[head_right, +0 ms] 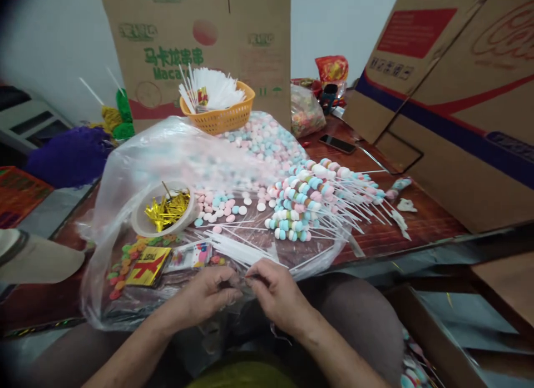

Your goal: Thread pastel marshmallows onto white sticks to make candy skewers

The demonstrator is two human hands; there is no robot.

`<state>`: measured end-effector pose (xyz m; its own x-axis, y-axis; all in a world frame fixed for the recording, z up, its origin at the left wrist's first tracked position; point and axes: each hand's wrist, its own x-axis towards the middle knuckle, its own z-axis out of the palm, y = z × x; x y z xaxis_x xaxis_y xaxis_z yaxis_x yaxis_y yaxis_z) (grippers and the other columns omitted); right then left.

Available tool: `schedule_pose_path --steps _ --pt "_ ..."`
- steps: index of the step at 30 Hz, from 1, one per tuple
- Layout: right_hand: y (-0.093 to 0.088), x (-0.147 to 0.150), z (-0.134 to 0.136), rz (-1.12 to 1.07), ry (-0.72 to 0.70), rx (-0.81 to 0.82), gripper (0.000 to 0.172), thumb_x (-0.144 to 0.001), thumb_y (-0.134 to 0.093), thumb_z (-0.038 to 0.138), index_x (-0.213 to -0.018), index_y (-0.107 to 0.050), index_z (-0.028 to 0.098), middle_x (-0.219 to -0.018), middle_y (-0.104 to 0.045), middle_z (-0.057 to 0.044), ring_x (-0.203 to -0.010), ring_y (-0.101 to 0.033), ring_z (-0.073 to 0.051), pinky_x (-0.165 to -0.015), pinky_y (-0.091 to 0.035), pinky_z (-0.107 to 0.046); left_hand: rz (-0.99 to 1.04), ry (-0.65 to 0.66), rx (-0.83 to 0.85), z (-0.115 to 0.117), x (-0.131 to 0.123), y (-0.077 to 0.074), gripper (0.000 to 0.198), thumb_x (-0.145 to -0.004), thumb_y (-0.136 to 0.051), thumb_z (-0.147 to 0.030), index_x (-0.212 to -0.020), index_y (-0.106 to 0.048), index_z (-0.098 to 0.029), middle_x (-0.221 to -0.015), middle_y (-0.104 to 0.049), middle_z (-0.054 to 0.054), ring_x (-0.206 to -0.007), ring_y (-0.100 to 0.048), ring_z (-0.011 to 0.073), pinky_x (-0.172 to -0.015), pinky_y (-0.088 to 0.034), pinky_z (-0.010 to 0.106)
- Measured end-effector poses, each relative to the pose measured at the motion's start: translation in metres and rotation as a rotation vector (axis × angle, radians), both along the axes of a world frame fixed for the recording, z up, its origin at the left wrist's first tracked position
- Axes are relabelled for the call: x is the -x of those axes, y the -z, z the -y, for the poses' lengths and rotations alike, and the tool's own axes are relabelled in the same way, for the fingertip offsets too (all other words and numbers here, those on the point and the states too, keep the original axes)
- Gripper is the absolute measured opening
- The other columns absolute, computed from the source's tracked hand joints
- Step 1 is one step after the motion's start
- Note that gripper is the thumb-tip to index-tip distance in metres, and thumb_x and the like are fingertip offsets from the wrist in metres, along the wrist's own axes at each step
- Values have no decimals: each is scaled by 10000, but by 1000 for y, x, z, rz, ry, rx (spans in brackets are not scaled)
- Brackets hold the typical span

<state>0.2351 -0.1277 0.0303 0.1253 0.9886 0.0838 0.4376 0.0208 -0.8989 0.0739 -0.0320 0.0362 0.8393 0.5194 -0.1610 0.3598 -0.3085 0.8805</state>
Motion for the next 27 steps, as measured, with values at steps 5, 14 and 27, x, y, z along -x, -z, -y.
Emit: schedule_pose_path --steps 5,14,27 --pt "13 0 -4 222 183 -90 264 -858 -413 302 -624 -456 187 -588 -460 6 -565 -420 -114 -541 -313 -234 -11 -231 -244 16 -11 -3 156 -726 -586 -277 -865 -608 -210 -846 -619 50 -792 -524 196 -678 -353 267" --pt "16 -21 -7 46 175 6 442 -877 -346 421 -503 -324 185 -481 -310 47 -460 -312 -73 -460 -247 -209 -100 78 -302 5 -11 10 292 -852 -391 -337 -646 -523 -178 -555 -502 -20 -532 -453 113 -525 -315 220" --pt "22 -32 -14 410 285 -90 434 -910 -306 333 -519 -399 169 -493 -399 21 -482 -381 -88 -490 -293 -214 64 -194 -385 21 -9 19 270 -875 -383 -289 -680 -520 -162 -574 -522 -12 -548 -495 101 -538 -380 205"
